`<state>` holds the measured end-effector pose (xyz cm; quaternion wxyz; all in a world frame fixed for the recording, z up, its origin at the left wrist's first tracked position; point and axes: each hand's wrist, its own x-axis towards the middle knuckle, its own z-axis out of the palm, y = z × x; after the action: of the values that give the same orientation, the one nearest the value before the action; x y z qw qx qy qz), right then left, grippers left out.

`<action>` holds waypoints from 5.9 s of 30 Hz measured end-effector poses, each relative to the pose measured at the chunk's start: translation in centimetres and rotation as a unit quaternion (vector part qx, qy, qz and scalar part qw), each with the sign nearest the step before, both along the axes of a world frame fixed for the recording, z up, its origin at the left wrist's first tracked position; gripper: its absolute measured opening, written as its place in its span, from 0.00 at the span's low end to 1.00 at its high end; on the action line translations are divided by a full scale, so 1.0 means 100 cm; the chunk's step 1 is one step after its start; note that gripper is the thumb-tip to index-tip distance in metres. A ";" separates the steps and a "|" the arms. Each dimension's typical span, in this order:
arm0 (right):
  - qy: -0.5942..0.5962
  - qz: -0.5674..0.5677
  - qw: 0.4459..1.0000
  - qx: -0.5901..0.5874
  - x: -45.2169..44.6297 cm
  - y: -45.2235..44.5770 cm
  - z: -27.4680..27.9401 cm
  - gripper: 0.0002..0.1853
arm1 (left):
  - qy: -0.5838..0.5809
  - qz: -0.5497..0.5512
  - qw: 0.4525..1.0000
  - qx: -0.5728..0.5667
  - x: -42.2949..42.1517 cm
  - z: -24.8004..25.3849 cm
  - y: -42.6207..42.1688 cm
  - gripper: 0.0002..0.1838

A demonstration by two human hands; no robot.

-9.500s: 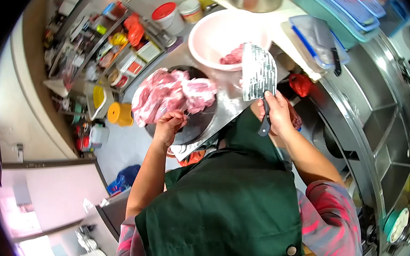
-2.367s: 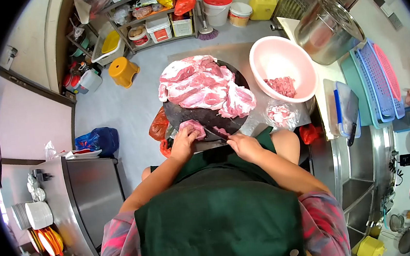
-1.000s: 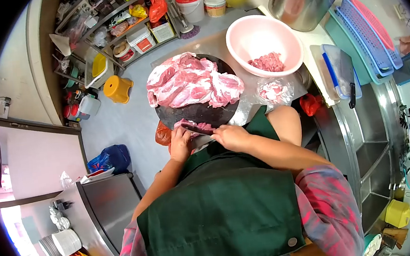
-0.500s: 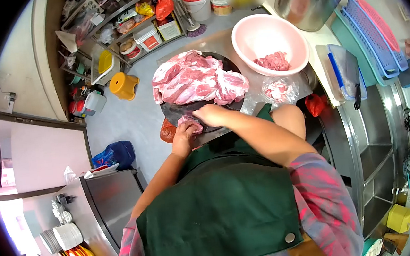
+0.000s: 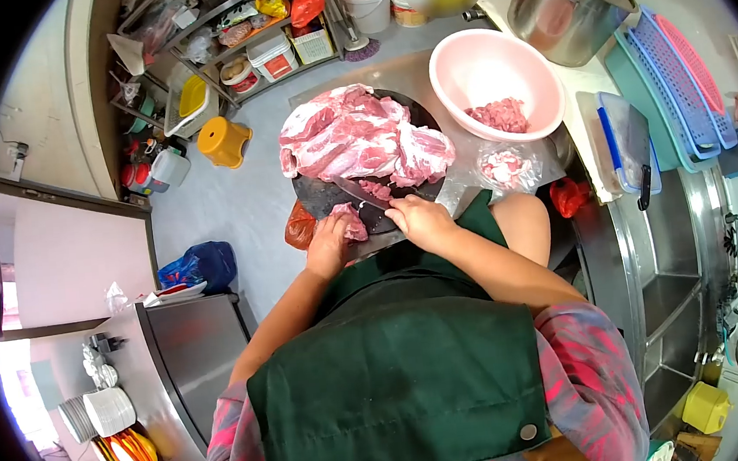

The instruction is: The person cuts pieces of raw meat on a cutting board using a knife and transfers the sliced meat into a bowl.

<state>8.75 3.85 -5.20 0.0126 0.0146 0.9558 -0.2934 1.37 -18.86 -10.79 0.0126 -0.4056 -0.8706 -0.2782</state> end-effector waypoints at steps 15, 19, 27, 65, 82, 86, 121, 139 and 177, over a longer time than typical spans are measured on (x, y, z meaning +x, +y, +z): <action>-0.001 0.022 0.993 -0.120 0.010 -0.003 -0.008 0.18 | -0.010 0.053 0.998 -0.043 0.006 -0.006 0.010 0.23; -0.048 0.014 0.995 -0.090 -0.013 -0.032 -0.029 0.22 | -0.004 0.047 0.998 -0.046 0.005 -0.013 0.011 0.28; 0.026 0.048 0.991 -0.125 -0.044 -0.024 -0.034 0.22 | -0.010 0.036 0.999 0.003 0.004 -0.012 0.003 0.25; -0.016 0.101 0.987 -0.125 -0.092 -0.039 -0.034 0.20 | -0.037 0.005 0.994 0.106 0.001 -0.016 0.003 0.22; -0.017 0.122 0.985 -0.118 -0.107 -0.050 -0.051 0.22 | -0.046 0.014 0.996 0.071 0.008 -0.012 0.004 0.24; -0.007 0.119 0.988 -0.101 -0.021 -0.018 -0.044 0.21 | -0.035 0.029 0.996 0.076 0.010 -0.031 0.001 0.22; 0.092 0.072 0.984 -0.133 -0.084 -0.028 -0.020 0.18 | 0.017 0.038 0.999 0.018 0.004 -0.024 -0.009 0.21; -0.045 0.100 0.990 -0.088 -0.097 -0.045 -0.029 0.23 | -0.021 0.035 0.996 0.076 0.002 -0.024 -0.001 0.18; -0.050 0.147 0.987 -0.039 -0.068 -0.067 -0.037 0.23 | -0.003 -0.020 0.999 0.027 0.018 -0.001 0.005 0.18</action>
<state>1.92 -2.82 -8.94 0.1042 -0.1122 0.9334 -0.3247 3.18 -18.37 -10.89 0.0156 -0.4220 -0.8544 -0.3029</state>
